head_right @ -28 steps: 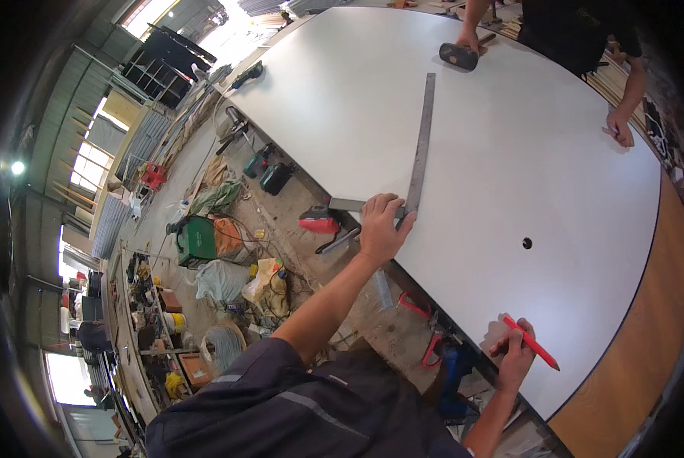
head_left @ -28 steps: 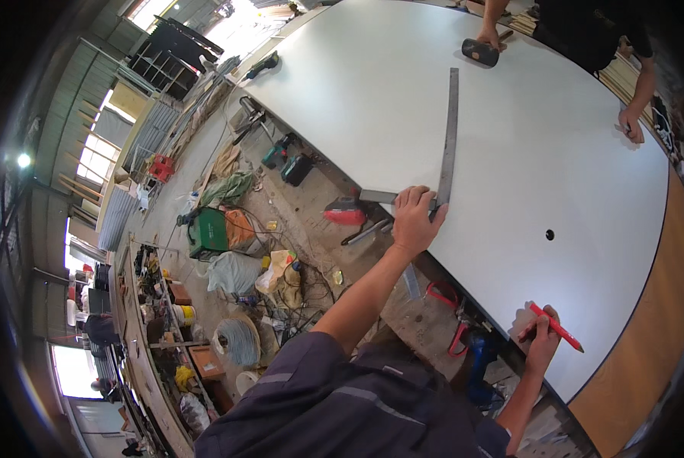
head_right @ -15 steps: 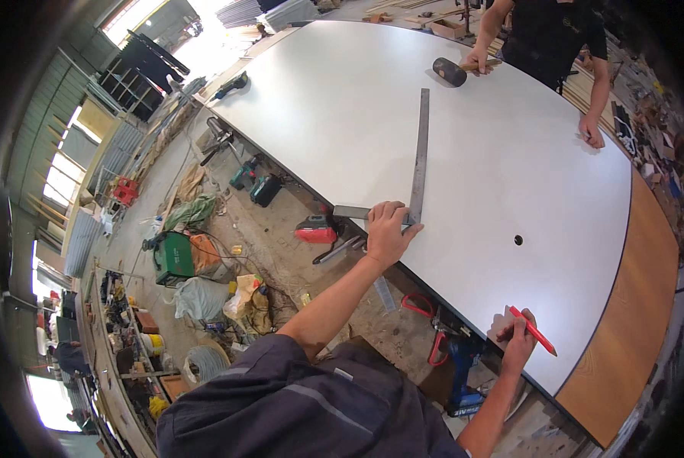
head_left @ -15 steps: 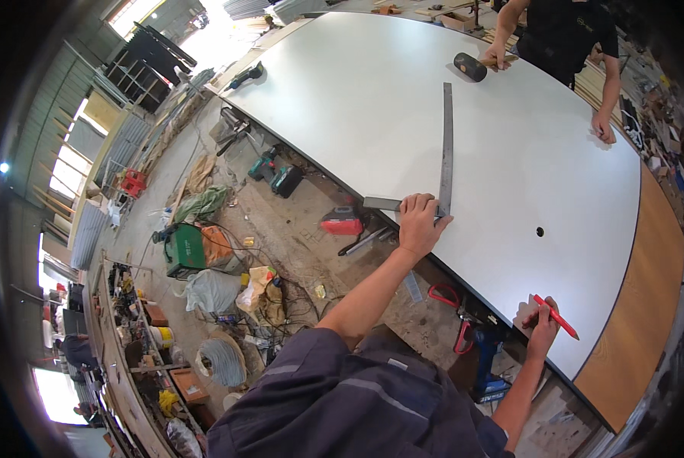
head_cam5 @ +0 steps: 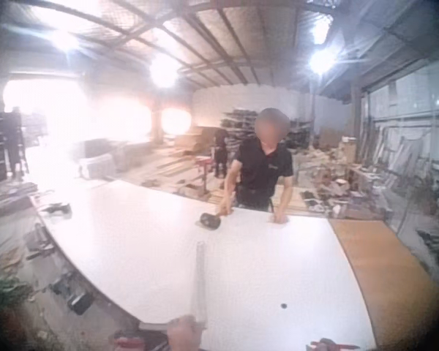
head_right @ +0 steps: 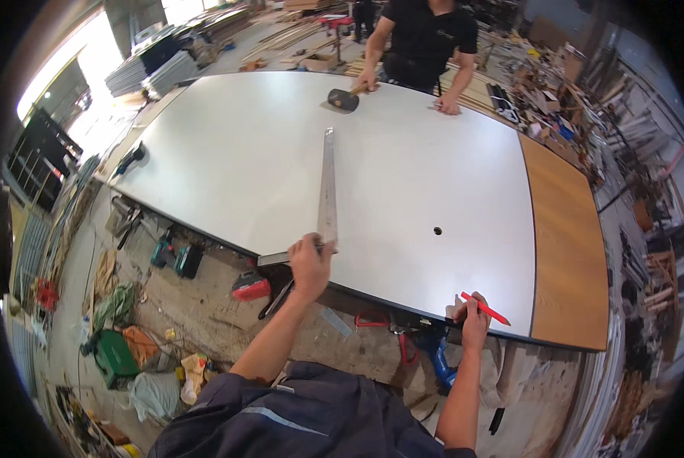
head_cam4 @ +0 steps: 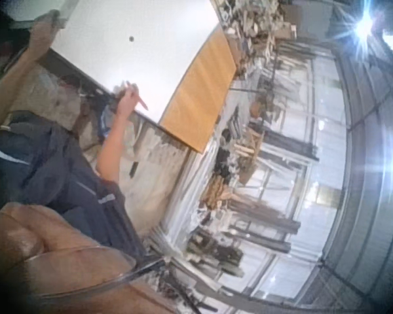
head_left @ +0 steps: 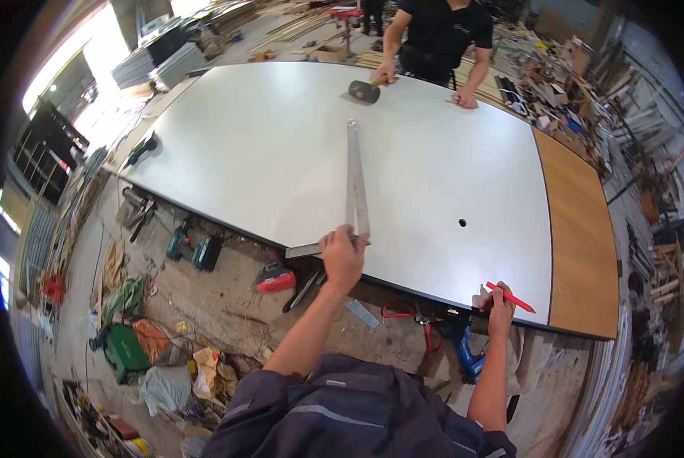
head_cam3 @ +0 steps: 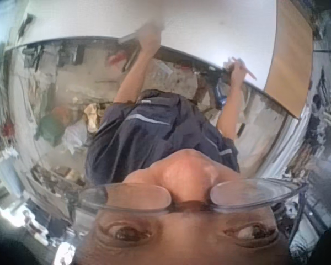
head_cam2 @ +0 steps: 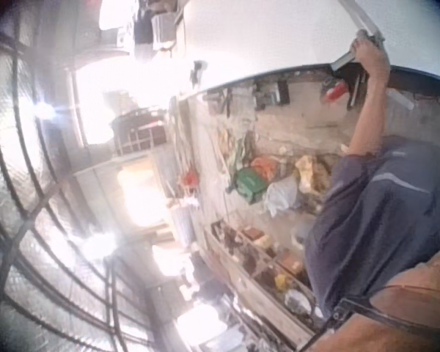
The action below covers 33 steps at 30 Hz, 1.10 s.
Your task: The person drills a hole in a white panel using a cordless drill, then marks the panel with a pencil and square. They use a nail gun to attach a black trim strip to the panel's edge and later help position a wooden panel onto the assembly.
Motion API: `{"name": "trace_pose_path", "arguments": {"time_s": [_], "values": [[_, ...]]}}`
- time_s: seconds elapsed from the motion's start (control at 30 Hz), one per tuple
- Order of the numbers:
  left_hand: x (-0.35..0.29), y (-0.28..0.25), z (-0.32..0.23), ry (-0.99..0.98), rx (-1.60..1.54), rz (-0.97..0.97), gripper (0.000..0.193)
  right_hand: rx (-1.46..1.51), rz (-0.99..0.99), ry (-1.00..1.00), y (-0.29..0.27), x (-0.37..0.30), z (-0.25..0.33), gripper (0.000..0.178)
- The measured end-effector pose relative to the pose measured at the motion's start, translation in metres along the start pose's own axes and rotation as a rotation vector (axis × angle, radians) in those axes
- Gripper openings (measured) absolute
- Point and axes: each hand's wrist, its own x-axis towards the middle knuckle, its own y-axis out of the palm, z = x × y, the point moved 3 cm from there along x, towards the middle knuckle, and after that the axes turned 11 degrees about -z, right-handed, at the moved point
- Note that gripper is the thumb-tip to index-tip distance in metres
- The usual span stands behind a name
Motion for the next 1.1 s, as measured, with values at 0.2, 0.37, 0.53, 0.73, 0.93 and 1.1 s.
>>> {"name": "trace_pose_path", "arguments": {"time_s": [0.2,0.37,0.53,0.73,0.93,1.1], "values": [[0.030,-0.054,0.030,-0.031,-0.069,0.041,0.055,-0.099,-0.086,0.025,-0.010,0.009,-0.016,0.030],[0.006,-0.075,0.036,0.020,-0.019,0.139,0.051,0.000,-0.106,0.032,0.010,-0.010,0.013,0.031],[-0.014,-0.065,0.052,0.086,0.073,0.143,0.051,-0.102,-0.042,0.094,0.031,0.007,0.011,0.035],[-0.003,-0.048,0.006,0.214,0.072,0.272,0.054,-0.381,0.107,-0.107,0.083,0.058,0.049,0.040],[-0.002,0.061,-0.092,0.483,-0.254,0.633,0.052,-0.856,0.314,-0.344,0.125,0.098,0.064,0.031],[-0.003,0.166,-0.133,0.584,-0.090,0.896,0.055,-1.067,0.403,-0.350,0.139,0.093,0.075,0.032]]}}
